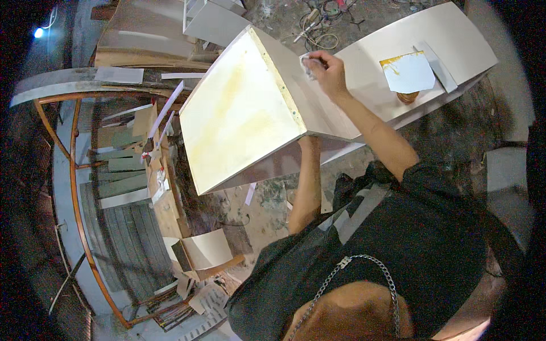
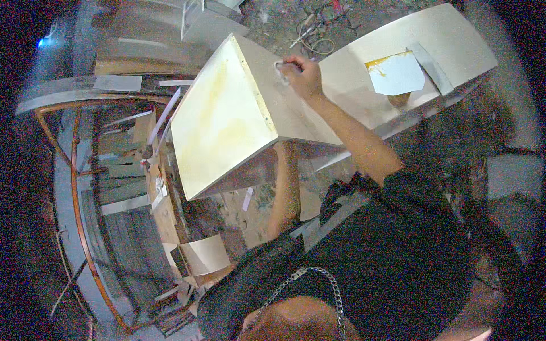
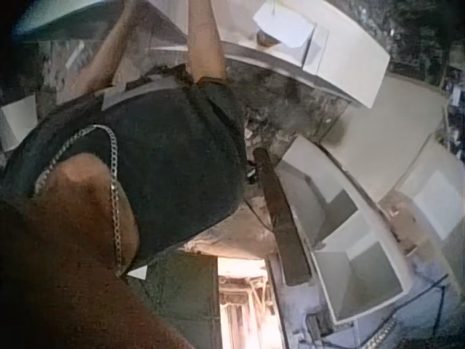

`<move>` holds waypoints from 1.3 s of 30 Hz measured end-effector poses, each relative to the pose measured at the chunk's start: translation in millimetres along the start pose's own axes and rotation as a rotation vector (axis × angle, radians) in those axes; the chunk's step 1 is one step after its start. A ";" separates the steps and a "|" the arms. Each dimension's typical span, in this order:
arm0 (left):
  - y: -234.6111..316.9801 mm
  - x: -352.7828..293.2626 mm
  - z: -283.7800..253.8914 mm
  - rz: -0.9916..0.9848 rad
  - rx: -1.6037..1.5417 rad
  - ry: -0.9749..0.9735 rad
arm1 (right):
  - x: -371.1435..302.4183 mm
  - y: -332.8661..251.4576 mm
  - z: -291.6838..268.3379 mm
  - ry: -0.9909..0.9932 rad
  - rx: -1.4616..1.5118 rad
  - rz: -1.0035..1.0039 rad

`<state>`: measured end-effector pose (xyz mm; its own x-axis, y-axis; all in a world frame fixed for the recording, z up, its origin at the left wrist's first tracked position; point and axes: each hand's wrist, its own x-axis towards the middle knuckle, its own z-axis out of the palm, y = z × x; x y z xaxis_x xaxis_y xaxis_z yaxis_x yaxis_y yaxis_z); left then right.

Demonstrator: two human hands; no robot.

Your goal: The person wipes the edges and surfaces of a white cabinet unit with a cloth, then uses a pencil to mark locations on the wood panels while preparing furniture components.

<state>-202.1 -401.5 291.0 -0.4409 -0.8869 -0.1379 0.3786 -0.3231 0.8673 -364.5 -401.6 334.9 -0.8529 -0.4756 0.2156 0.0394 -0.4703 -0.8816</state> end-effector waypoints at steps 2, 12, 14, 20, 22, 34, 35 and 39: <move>-6.1 0.9 -2.9 -0.021 -0.025 0.005 | 12.0 4.5 -5.8 -0.029 0.012 0.038; -12.2 0.3 -10.4 -0.020 -0.056 0.049 | -115.6 -32.4 -43.6 -0.454 -0.076 -0.167; -12.9 -0.4 -4.1 -0.035 -0.062 0.043 | -149.0 -38.3 -76.5 -0.627 0.013 -0.042; -17.6 7.2 0.5 -0.022 -0.094 0.035 | -69.6 -28.1 -41.3 -0.386 -0.176 0.030; -15.6 7.6 0.0 -0.004 -0.106 0.032 | -41.6 -19.5 -18.7 -0.383 -0.143 0.022; -13.1 -7.2 -3.9 -0.050 -0.143 0.088 | -134.2 -39.8 -75.8 -0.636 -0.120 -0.178; -11.6 -6.8 1.4 -0.047 -0.157 0.086 | -130.2 -33.2 -76.1 -0.631 -0.126 -0.170; -22.4 4.0 -3.0 -0.004 -0.146 0.040 | -74.4 -6.1 -46.5 -0.365 -0.130 0.063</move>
<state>-209.9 -398.8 269.5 -0.4110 -0.8970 -0.1628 0.4928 -0.3688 0.7881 -325.5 -328.8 304.8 -0.6085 -0.7449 0.2737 -0.0007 -0.3444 -0.9388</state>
